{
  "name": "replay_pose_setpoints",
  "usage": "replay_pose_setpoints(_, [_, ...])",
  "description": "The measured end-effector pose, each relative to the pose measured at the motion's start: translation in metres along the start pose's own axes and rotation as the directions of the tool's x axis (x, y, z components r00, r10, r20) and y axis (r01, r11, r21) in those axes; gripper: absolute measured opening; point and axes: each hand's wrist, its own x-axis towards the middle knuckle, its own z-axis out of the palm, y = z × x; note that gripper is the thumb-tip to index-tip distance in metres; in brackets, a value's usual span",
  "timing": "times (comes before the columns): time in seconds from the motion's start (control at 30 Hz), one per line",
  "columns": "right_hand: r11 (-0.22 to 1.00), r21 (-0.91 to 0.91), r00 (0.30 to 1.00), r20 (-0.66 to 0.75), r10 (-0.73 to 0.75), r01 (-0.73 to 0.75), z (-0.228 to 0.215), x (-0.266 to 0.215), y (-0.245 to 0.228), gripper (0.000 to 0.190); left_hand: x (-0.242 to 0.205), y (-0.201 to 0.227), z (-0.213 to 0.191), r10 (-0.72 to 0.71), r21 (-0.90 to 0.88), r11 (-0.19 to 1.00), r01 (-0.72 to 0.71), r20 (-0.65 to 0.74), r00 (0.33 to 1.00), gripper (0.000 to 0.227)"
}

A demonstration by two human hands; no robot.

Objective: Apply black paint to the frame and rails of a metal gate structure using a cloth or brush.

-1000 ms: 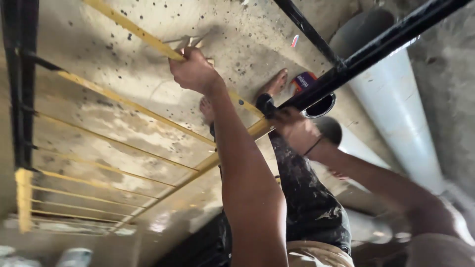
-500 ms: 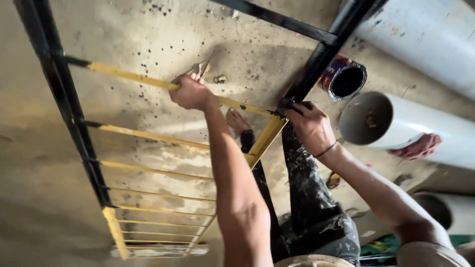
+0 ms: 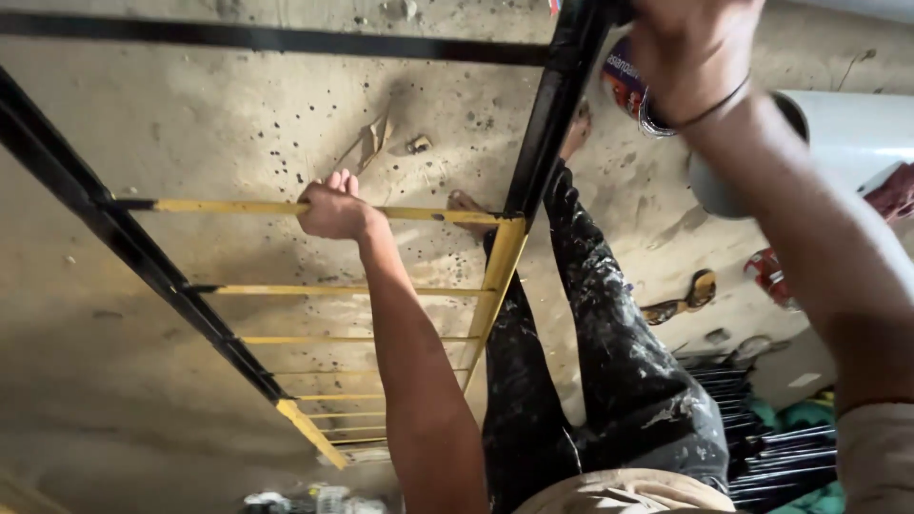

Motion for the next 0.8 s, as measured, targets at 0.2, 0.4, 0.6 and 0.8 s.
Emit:
replay_pose_setpoints(0.2, [0.911,0.084,0.768,0.571,0.289,-0.405,0.074,-0.129,-0.082,0.016,0.0,0.002,-0.001,0.023,-0.008,1.0,-0.023,-0.015,1.0,0.024])
replay_pose_setpoints(0.4, [0.938,0.286,0.938,0.224,-0.264,0.195,0.078,-0.19,-0.134,0.048,-0.002,0.003,-0.001,-0.007,0.061,0.998,0.011,-0.065,0.998,0.022])
replay_pose_setpoints(0.6, [0.948,-0.072,0.948,0.097,-0.304,0.312,0.033,-0.088,-0.064,0.031,0.007,-0.005,-0.005,0.055,0.019,0.998,-0.055,-0.028,0.998,0.022])
replay_pose_setpoints(0.8, [0.706,-0.458,0.839,0.225,-0.496,0.54,0.035,-0.068,-0.094,0.04,0.01,-0.01,-0.005,0.003,-0.008,1.0,-0.003,-0.012,1.0,0.021])
